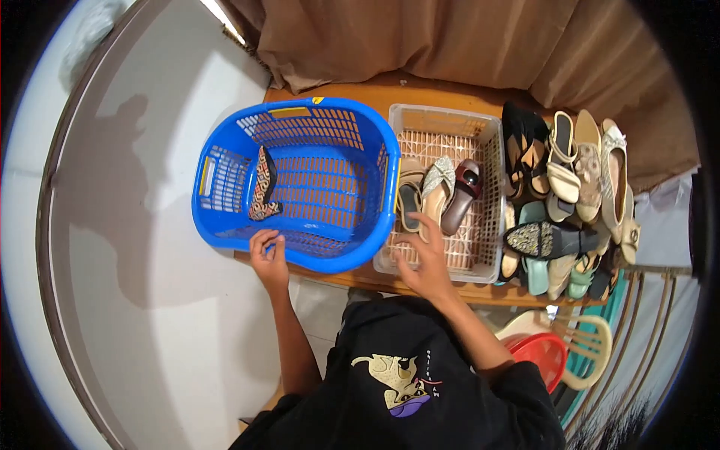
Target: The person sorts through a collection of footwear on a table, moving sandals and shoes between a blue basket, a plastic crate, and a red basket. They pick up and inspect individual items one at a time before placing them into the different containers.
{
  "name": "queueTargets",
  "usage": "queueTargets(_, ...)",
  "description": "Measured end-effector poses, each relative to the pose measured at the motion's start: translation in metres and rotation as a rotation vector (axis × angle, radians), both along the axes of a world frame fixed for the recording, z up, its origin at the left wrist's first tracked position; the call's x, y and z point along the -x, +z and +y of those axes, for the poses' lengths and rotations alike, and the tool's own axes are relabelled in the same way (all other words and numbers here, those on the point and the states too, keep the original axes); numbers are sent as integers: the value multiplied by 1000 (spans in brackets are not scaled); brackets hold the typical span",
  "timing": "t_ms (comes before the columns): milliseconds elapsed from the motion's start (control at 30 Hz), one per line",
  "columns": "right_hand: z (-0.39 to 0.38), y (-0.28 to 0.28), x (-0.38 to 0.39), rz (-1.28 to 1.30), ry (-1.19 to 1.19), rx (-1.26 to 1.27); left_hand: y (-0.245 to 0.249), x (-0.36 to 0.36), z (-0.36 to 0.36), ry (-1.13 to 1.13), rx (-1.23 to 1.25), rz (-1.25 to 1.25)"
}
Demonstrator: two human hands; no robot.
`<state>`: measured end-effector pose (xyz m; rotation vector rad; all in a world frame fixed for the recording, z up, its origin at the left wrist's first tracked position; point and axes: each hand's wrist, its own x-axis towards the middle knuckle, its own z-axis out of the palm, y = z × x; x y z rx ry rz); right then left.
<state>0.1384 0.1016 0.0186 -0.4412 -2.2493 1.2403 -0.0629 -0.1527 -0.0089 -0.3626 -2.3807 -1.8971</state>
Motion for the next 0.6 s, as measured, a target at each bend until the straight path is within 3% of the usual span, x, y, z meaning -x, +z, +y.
queueTargets(200,-86,-19,146,6,179,129,-1,113,-57,-129,157,-50)
queueTargets(267,-114,-45,206,-161,287,214,-1,152,-64,-206,417,-162)
queueTargets(300,-131,-67,240,-226,285,230,-14,178,-78,-293,670,-132)
queueTargets(333,-145,-80,269,-284,281,249,-20,195,-76,-313,670,-111)
queueTargets(400,-157,-77,303,-392,316,246,-24,228,-72,-477,768,-447)
queueTargets(533,-161,-94,330,-716,475,168,-75,278,-59,-446,980,-466)
queueTargets(567,-167,-123,335,-699,473,187,-124,309,-79,-475,954,-461)
queueTargets(600,-166,-141,337,-701,454,200,-127,312,-73,-496,963,-458)
